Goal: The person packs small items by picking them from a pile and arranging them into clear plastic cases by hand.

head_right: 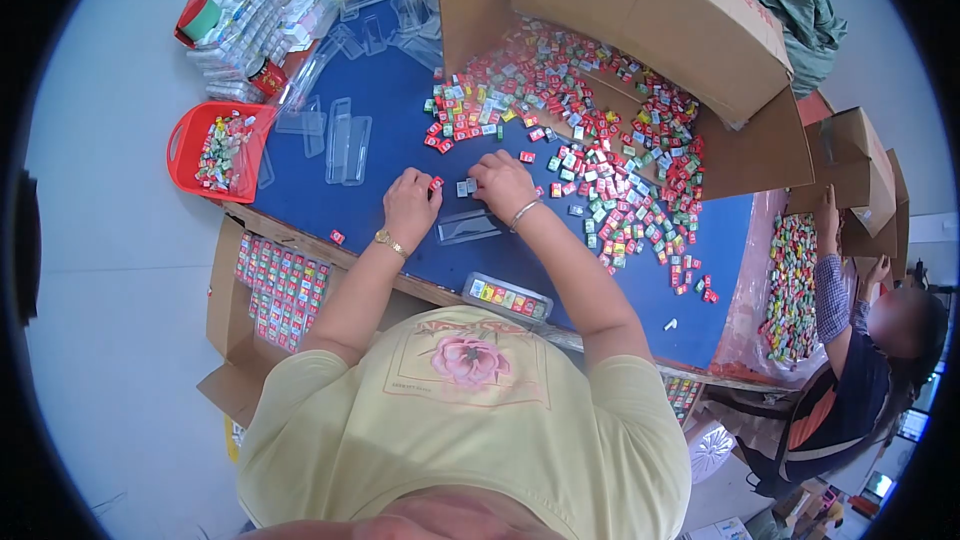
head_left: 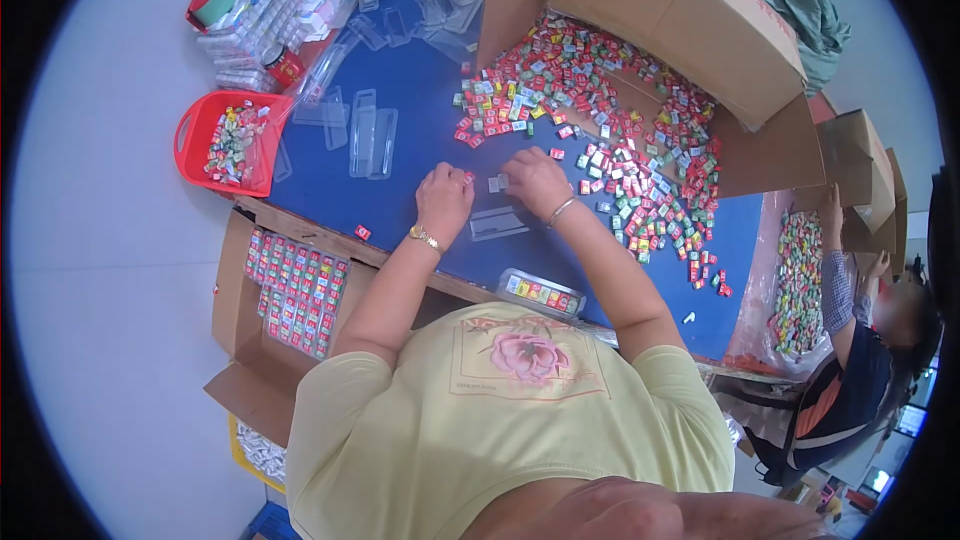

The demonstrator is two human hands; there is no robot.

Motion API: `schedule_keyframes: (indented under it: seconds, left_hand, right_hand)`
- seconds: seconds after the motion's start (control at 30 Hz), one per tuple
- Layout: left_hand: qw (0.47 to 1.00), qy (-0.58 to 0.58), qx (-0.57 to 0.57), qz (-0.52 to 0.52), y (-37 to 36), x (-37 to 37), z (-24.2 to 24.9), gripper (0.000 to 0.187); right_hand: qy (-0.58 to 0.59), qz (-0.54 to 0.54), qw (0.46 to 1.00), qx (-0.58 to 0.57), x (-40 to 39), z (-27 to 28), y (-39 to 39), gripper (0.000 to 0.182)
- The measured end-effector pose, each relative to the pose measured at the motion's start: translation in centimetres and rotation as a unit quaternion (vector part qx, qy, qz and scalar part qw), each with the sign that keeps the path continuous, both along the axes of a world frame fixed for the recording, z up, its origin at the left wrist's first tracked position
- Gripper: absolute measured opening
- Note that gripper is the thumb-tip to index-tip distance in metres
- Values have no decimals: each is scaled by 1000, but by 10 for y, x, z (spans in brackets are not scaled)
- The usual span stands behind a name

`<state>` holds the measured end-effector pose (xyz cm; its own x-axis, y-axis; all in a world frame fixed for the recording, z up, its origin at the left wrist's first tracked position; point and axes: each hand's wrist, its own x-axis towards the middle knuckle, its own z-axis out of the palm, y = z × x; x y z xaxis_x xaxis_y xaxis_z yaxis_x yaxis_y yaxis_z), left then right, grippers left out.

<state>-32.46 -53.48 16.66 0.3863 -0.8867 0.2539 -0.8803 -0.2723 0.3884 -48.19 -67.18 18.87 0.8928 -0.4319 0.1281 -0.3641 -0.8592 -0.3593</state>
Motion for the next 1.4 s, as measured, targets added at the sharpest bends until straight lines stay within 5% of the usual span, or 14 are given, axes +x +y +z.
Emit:
schedule_keyframes:
  seconds: [0.23, 0.33, 0.47, 1.07, 1.17, 1.4]
  left_hand:
    - [995, 40, 90, 19, -7, -3, 26, 26]
    - [992, 62, -49, -97, -5, 7, 17, 41]
    - [985, 89, -13, -149, -9, 11, 5, 48]
    - [991, 77, -20, -108, -1, 5, 3, 34]
    - [993, 72, -15, -93, 3, 10, 4, 32]
    - [989, 94, 21, -112, 6, 14, 10, 35]
  right_hand:
    - [-16, -129, 987, 92, -56, 12, -10, 30]
    - [8, -100, 993, 65, -61, 3, -1, 29]
    - [29, -93, 994, 49, -56, -6, -5, 29]
    - [18, -78, 995, 65, 6, 23, 13, 20]
    - [74, 4, 995, -69, 28, 0, 15, 20]
    - [33, -35, 999, 9, -10, -2, -19, 31]
